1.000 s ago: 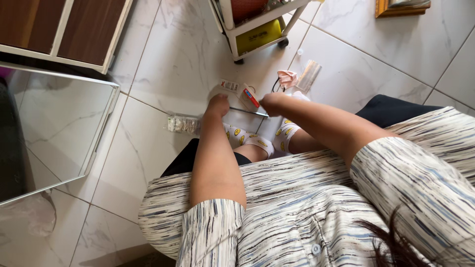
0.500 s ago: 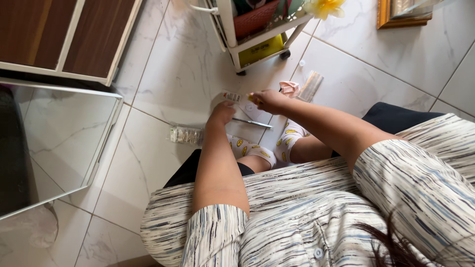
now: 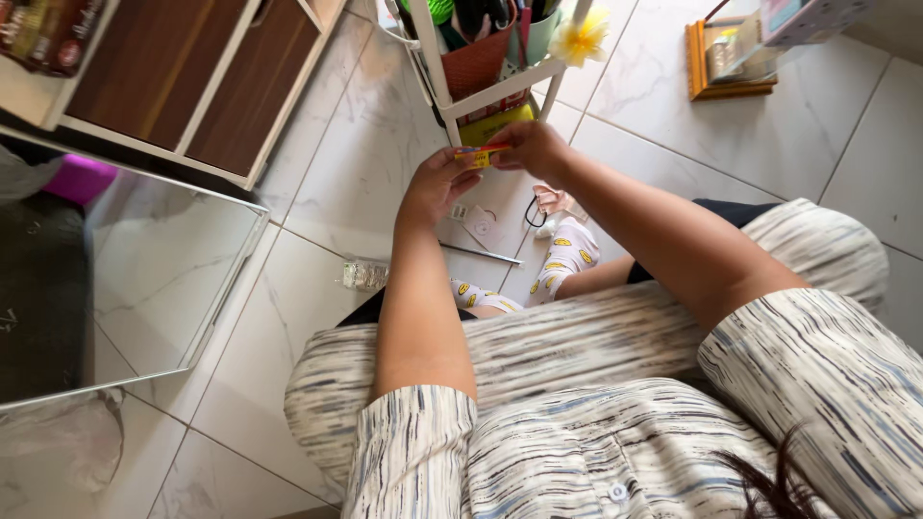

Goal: The person organizes various items in a multi-tiered storage unit, including placing items into a small pouch, moving a bottle and a box, and rearranging several containers and packages on the shelves.

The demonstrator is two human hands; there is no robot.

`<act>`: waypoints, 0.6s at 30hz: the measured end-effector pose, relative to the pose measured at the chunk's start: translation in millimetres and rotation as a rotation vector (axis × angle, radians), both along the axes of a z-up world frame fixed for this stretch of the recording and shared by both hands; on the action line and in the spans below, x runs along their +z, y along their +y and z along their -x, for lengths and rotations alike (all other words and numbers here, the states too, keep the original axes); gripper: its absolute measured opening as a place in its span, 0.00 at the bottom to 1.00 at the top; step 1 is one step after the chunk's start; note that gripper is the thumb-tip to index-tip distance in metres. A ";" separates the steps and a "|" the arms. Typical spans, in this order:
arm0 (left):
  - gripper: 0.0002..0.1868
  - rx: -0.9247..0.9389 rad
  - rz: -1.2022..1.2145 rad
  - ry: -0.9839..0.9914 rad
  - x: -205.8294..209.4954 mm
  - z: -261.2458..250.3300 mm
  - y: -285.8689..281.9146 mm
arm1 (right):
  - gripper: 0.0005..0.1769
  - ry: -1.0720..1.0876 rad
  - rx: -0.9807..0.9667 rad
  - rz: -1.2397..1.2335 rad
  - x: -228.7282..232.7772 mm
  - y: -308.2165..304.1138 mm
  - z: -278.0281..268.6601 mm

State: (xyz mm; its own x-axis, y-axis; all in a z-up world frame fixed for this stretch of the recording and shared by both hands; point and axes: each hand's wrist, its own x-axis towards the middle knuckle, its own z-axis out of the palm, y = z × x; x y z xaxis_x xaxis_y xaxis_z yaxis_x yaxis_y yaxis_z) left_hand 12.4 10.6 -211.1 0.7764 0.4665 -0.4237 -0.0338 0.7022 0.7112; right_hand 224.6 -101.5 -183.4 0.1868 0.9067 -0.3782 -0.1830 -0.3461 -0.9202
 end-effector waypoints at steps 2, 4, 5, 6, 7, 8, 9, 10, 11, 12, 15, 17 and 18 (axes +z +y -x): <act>0.15 -0.021 -0.073 0.014 29.2 -3.3 -1.8 | 0.15 0.013 -0.004 0.000 35.5 -5.4 -3.5; 0.15 -0.017 -0.118 -0.011 51.2 -3.9 -4.8 | 0.16 0.009 0.009 -0.017 64.2 -12.7 -0.5; 0.15 -0.014 -0.140 -0.022 59.5 -2.9 -6.0 | 0.16 0.018 -0.005 -0.031 74.1 -16.2 3.4; 0.16 -0.003 -0.154 -0.004 65.5 -3.0 -7.5 | 0.17 0.027 -0.018 -0.045 81.3 -20.0 5.2; 0.16 0.009 -0.169 0.014 69.6 -3.9 -8.6 | 0.17 0.036 -0.032 -0.058 85.6 -22.9 6.6; 0.17 0.020 -0.180 0.032 71.0 -4.9 -11.7 | 0.17 0.043 -0.039 -0.037 86.3 -26.8 8.0; 0.17 0.048 -0.192 0.062 70.6 -6.5 -15.0 | 0.17 0.049 -0.045 -0.016 84.3 -29.8 8.9; 0.17 0.076 -0.203 0.091 68.8 -10.9 -18.1 | 0.16 0.054 -0.052 0.006 80.4 -31.4 7.1; 0.18 0.104 -0.215 0.119 65.2 -15.5 -20.9 | 0.16 0.090 -0.093 0.025 73.8 -32.0 5.0; 0.18 0.135 -0.233 0.124 59.1 -20.1 -24.7 | 0.16 0.127 -0.135 0.046 64.1 -33.1 3.4; 0.19 0.210 -0.294 0.182 30.0 -33.3 -32.1 | 0.16 0.190 -0.230 0.053 25.5 -30.8 -3.6; 0.19 0.231 -0.345 0.268 4.8 -40.8 -33.1 | 0.16 0.202 -0.270 0.064 0.1 -25.5 -12.3; 0.19 0.231 -0.377 0.355 -7.7 -39.9 -31.4 | 0.17 0.204 -0.285 0.083 -11.8 -23.4 -15.7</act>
